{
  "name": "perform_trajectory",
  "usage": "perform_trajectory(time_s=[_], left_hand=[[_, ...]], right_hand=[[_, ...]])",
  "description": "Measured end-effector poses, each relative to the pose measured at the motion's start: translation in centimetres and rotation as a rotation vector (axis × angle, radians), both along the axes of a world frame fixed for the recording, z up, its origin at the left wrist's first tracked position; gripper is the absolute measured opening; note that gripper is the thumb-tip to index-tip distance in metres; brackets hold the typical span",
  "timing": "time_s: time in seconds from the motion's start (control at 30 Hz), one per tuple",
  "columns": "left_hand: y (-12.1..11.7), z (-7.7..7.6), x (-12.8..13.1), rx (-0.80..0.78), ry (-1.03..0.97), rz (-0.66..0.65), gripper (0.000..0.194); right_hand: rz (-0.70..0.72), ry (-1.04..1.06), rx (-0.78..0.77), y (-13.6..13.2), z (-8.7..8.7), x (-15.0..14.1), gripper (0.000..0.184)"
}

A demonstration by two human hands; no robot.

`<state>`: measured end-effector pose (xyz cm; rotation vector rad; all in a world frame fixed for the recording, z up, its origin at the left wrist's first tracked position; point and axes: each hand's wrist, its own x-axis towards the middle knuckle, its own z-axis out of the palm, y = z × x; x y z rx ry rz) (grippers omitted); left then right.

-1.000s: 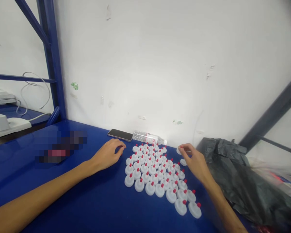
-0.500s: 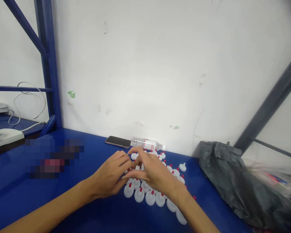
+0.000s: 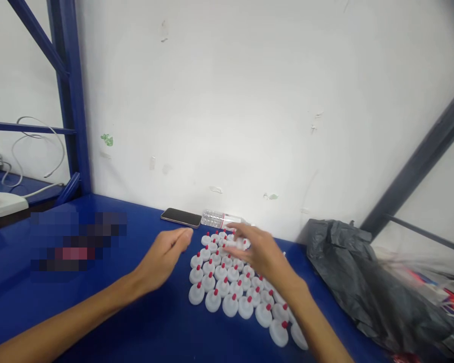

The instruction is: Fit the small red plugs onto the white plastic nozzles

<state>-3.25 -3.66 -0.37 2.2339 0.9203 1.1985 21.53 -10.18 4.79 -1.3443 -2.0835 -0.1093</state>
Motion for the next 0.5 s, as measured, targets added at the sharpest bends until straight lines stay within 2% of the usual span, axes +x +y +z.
perform_trajectory(time_s=[0.1,0.17,0.23,0.37,0.5], left_hand=[[1.7,0.1,-0.9,0.133,0.1,0.084,0.041],[2.7,-0.4,-1.4,0.201,0.186,0.116,0.033],[3.6,-1.2,-1.5,0.172,0.264,0.144,0.022],[4.3,-2.1,-1.5,0.093,0.41,0.17,0.01],[4.3,-1.9,-1.5,0.022,0.499,0.215,0.006]], right_hand=[[-0.205,0.036,0.039,1.2,-0.3,4.9,0.026],[-0.361,0.077,0.02,2.1,-1.0,7.8,0.031],[-0.47,0.043,-0.015,2.8,-2.0,9.9,0.036],[-0.526,-0.019,-0.089,3.6,-4.0,11.8,0.034],[-0.545,-0.052,-0.186,3.7,-5.0,12.3,0.028]])
